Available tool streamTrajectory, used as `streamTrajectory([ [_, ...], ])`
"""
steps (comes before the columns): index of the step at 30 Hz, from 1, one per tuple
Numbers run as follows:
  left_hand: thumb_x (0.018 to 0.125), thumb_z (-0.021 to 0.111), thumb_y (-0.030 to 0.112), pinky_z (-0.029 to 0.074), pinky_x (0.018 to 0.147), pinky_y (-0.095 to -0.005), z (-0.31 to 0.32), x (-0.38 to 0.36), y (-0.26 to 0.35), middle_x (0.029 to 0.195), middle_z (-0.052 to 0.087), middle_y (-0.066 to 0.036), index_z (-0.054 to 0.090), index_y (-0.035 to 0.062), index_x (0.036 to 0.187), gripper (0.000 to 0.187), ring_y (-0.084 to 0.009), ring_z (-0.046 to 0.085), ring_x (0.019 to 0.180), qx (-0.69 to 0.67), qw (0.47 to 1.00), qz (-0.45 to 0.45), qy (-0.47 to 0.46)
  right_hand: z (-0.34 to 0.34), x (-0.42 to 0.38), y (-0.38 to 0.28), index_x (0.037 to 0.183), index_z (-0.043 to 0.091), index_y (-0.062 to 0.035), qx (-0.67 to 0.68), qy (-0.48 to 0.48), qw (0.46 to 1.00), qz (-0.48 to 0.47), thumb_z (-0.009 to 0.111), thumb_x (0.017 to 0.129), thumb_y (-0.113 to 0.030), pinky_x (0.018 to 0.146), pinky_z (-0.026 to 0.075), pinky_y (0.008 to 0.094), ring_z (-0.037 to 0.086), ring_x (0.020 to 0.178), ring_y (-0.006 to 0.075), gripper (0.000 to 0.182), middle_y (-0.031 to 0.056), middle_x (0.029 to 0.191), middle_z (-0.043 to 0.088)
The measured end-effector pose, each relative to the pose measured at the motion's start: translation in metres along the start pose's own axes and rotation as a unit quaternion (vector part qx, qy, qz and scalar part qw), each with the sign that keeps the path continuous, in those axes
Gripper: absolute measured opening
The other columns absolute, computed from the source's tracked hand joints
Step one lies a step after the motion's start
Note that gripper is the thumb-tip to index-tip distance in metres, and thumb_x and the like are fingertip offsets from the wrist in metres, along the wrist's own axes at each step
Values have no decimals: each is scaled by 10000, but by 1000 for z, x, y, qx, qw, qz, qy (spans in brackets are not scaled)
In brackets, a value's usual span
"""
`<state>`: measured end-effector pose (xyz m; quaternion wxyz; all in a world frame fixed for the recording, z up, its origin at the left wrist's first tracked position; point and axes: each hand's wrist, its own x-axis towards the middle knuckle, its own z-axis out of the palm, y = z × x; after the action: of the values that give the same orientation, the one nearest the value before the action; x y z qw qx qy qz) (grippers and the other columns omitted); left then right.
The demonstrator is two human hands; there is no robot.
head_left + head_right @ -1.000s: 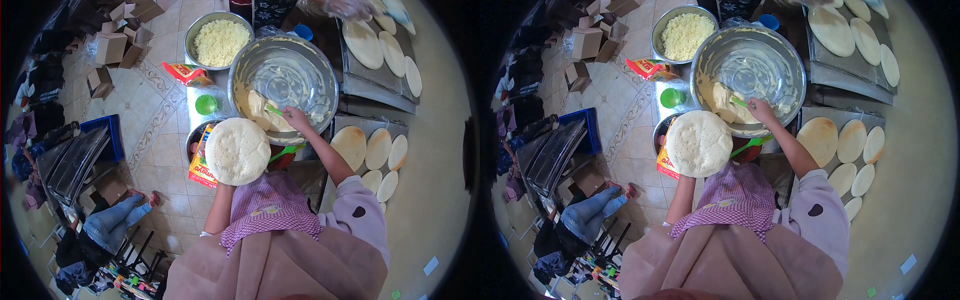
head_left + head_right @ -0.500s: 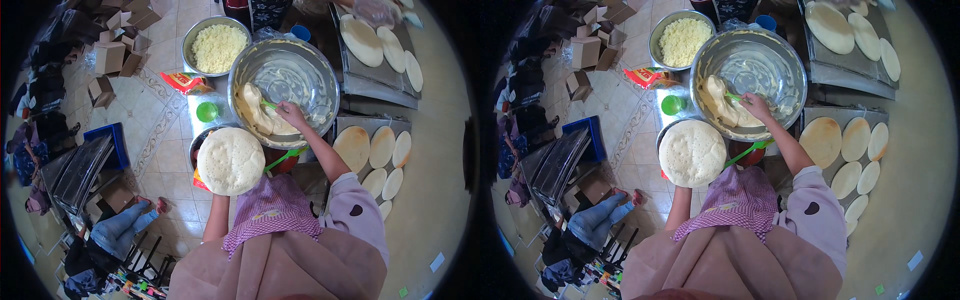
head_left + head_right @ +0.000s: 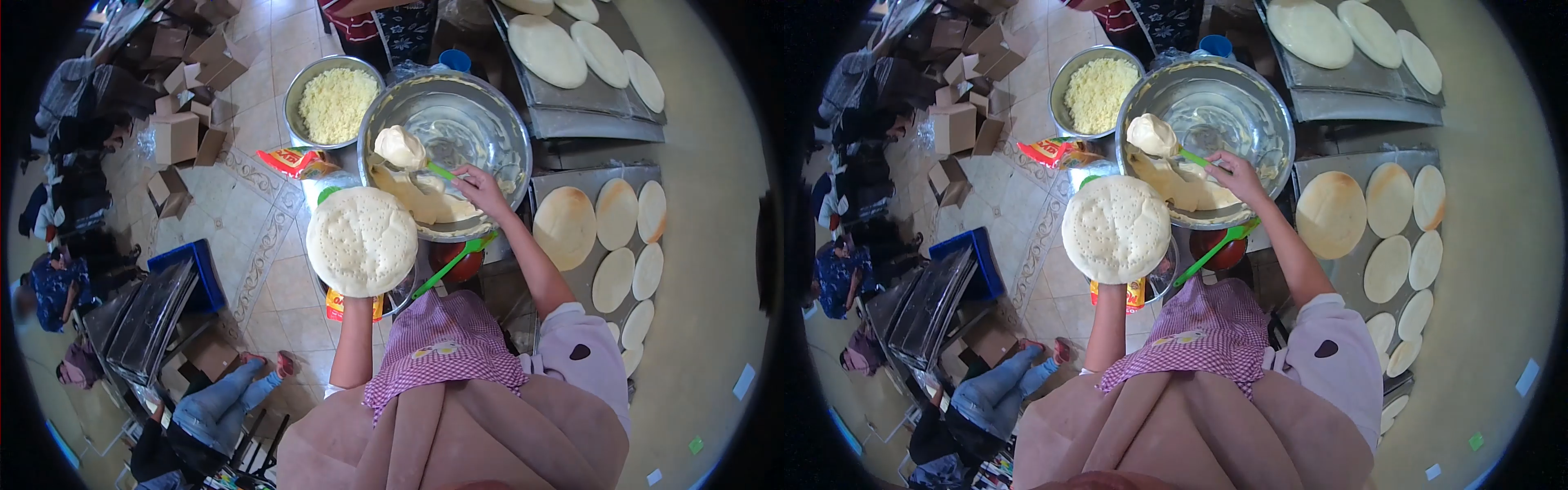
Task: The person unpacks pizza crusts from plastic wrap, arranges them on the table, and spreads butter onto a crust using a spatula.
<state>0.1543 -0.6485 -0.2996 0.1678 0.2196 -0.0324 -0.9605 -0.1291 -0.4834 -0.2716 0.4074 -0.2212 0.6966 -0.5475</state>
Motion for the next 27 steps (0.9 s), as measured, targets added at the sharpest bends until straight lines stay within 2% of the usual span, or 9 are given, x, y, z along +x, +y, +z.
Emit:
streamTrajectory([
  [4, 921, 412, 501, 434, 974, -461, 17, 40, -21, 1269, 523, -81, 419, 140, 1342, 554, -283, 544, 1094, 4, 1000, -16, -18, -10, -66, -62, 1038, 612, -56, -96, 68, 991, -67, 626, 884, -207, 716, 476, 248, 666, 823, 149, 216, 34, 848, 686],
  [7, 921, 412, 503, 433, 976, -463, 33, 66, -53, 1271, 522, -82, 420, 141, 1341, 554, -285, 544, 1096, 9, 999, -39, -32, -1, -126, -94, 1038, 616, -50, -212, 132, 967, -43, 617, 884, -134, 693, 508, 297, 675, 842, 177, 176, 58, 900, 692],
  [10, 921, 411, 504, 432, 978, -466, 48, 87, -82, 1274, 520, -82, 420, 142, 1341, 554, -287, 543, 1098, 14, 997, -66, -44, 18, -174, -101, 1046, 645, -117, -322, 248, 913, -42, 611, 877, -243, 623, 504, 298, 663, 763, 252, 213, 83, 934, 675],
  [11, 921, 411, 505, 432, 979, -466, 51, 85, -93, 1275, 519, -82, 421, 143, 1341, 554, -288, 542, 1099, 15, 996, -74, -47, 23, -183, -89, 1057, 650, -144, -331, 296, 890, -102, 612, 872, -231, 569, 500, 342, 648, 731, 262, 208, 55, 894, 674],
  [15, 920, 410, 507, 430, 981, -470, 62, 82, -136, 1279, 516, -82, 421, 145, 1340, 555, -290, 541, 1101, 24, 994, -91, -58, 34, -224, -73, 1058, 659, -148, -380, 357, 847, -107, 609, 867, -190, 571, 493, 338, 635, 688, 242, 202, 54, 802, 639],
  [18, 928, 416, 493, 504, 855, -451, 113, 48, -171, 1129, 585, -45, 479, 180, 1261, 461, -249, 590, 990, 30, 994, -95, -39, 32, -254, -70, 1064, 656, -134, -335, 371, 857, -125, 612, 862, -165, 583, 494, 333, 632, 686, 254, 209, 69, 817, 642],
  [21, 934, 411, 475, 501, 860, -449, 122, 35, -194, 1119, 578, -48, 486, 175, 1227, 426, -243, 583, 988, 54, 992, -99, -58, 21, -280, -62, 1060, 639, -92, -263, 366, 880, -151, 607, 879, -152, 540, 467, 288, 600, 592, 185, 194, 31, 792, 641],
  [24, 939, 409, 457, 471, 917, -451, 123, 22, -217, 1202, 541, -74, 447, 154, 1277, 455, -261, 546, 1072, 111, 986, -107, -65, 3, -308, -49, 1068, 610, -71, 57, 234, 971, -3, 597, 903, -150, 474, 396, 223, 504, 519, 74, 184, -17, 716, 589],
  [27, 944, 407, 438, 442, 974, -453, 122, 15, -242, 1284, 504, -100, 409, 134, 1328, 489, -278, 509, 1155, 163, 976, -119, -78, -12, -335, -60, 1100, 556, -75, 249, 137, 957, 57, 552, 931, -120, 443, 264, 166, 376, 507, 7, 175, -46, 639, 488],
])
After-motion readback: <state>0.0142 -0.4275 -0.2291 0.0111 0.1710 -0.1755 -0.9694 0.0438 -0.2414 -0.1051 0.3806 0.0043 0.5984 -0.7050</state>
